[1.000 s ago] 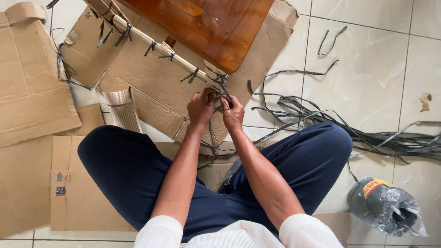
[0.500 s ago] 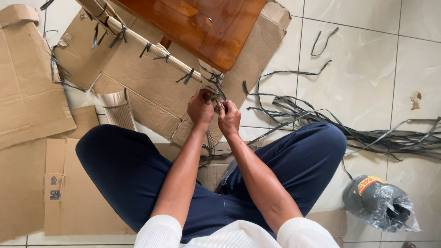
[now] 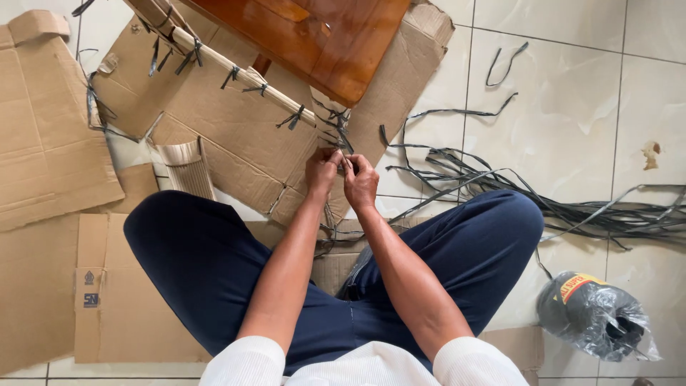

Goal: The person wraps furniture legs with protective cardboard and secures them with plastic ties.

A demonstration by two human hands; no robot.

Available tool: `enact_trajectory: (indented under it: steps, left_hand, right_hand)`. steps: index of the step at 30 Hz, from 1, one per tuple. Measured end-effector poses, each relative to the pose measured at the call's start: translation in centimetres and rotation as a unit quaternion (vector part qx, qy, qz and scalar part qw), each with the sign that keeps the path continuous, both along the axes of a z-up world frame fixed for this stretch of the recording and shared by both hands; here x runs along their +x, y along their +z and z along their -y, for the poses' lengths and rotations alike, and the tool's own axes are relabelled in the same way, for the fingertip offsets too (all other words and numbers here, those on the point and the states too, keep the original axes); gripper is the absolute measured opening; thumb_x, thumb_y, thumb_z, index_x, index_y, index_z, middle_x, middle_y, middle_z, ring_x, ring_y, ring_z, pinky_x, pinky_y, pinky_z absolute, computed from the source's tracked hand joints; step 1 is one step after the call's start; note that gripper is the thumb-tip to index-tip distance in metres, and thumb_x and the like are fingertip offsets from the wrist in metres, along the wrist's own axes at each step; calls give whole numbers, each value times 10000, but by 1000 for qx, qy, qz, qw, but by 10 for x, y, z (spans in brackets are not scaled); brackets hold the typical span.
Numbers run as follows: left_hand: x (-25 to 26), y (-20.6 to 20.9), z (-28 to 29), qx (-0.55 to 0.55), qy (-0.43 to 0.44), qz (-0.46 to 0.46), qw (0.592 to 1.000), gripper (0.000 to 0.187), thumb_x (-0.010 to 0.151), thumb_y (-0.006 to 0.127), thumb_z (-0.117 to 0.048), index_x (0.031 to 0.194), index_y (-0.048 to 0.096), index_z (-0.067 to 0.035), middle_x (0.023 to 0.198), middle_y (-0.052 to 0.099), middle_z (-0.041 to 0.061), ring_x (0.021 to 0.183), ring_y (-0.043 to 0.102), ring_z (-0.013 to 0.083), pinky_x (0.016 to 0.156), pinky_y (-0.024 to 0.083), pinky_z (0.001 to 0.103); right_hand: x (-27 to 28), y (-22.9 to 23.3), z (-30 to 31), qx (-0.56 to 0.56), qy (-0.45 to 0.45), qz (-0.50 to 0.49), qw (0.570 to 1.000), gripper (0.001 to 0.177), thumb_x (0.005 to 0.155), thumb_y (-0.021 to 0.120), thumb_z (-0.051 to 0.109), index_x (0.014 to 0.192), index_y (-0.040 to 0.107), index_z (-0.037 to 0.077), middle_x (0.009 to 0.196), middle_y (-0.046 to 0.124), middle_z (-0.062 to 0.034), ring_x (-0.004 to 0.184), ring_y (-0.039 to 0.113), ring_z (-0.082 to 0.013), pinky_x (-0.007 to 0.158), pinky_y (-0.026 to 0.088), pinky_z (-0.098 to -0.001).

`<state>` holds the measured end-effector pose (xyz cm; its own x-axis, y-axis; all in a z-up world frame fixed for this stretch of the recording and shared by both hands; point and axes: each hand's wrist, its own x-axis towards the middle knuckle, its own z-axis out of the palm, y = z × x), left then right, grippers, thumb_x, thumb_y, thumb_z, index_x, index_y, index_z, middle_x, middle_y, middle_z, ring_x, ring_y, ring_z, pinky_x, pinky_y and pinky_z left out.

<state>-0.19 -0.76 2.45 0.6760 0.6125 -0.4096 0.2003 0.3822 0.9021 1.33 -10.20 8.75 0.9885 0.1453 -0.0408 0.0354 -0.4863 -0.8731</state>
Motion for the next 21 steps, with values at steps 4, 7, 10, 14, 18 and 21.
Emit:
enact_trajectory:
  steps: [4, 7, 10, 14, 18, 21]
  left_hand:
    - [5, 3, -7, -24, 3, -47, 999, 119, 918, 722, -107, 925, 755, 8, 861, 752, 64, 770, 635, 133, 703, 507, 307]
    - [10, -29, -10, -71, 22, 29, 997, 78, 883, 741, -50, 917, 752, 19, 864, 752, 67, 779, 655, 136, 721, 525, 299]
    - [12, -32, -11, -104, 24, 42, 993, 65, 893, 730, -29, 916, 746, 30, 865, 750, 86, 784, 666, 156, 728, 522, 304]
    - [14, -29, -12, -111, 22, 63, 992, 63, 874, 721, -9, 908, 754, 33, 858, 764, 94, 785, 699, 168, 733, 544, 312]
    - [17, -34, -12, -134, 36, 57, 989, 50, 859, 737, -9, 894, 760, 16, 834, 768, 90, 767, 710, 162, 726, 559, 306]
    - [15, -30, -9, -128, 33, 48, 990, 63, 893, 732, -52, 889, 754, 7, 826, 762, 72, 765, 705, 148, 695, 551, 296]
  right_hand:
    - [1, 2, 0, -15, 2, 4, 1000, 193, 952, 742, 237, 976, 740, 45, 861, 758, -121, 756, 726, -214, 711, 553, -349]
    - [2, 3, 0, -17, 15, 7, 1000, 197, 950, 745, 236, 966, 731, 40, 860, 752, -124, 764, 722, -222, 710, 550, -354]
    - [2, 3, 1, -28, 20, -4, 999, 194, 946, 742, 231, 960, 722, 38, 851, 747, -127, 759, 719, -239, 704, 545, -364]
    - [1, 2, 2, -36, 33, 10, 999, 193, 947, 733, 218, 954, 699, 28, 855, 737, -138, 759, 717, -261, 700, 541, -379]
    - [-2, 3, 3, -30, 40, 9, 999, 188, 957, 721, 210, 951, 690, 25, 860, 738, -138, 765, 722, -262, 709, 544, -384]
    - [-6, 5, 5, -26, 41, 16, 999, 179, 961, 722, 202, 948, 701, 25, 862, 739, -140, 756, 718, -261, 707, 546, -382]
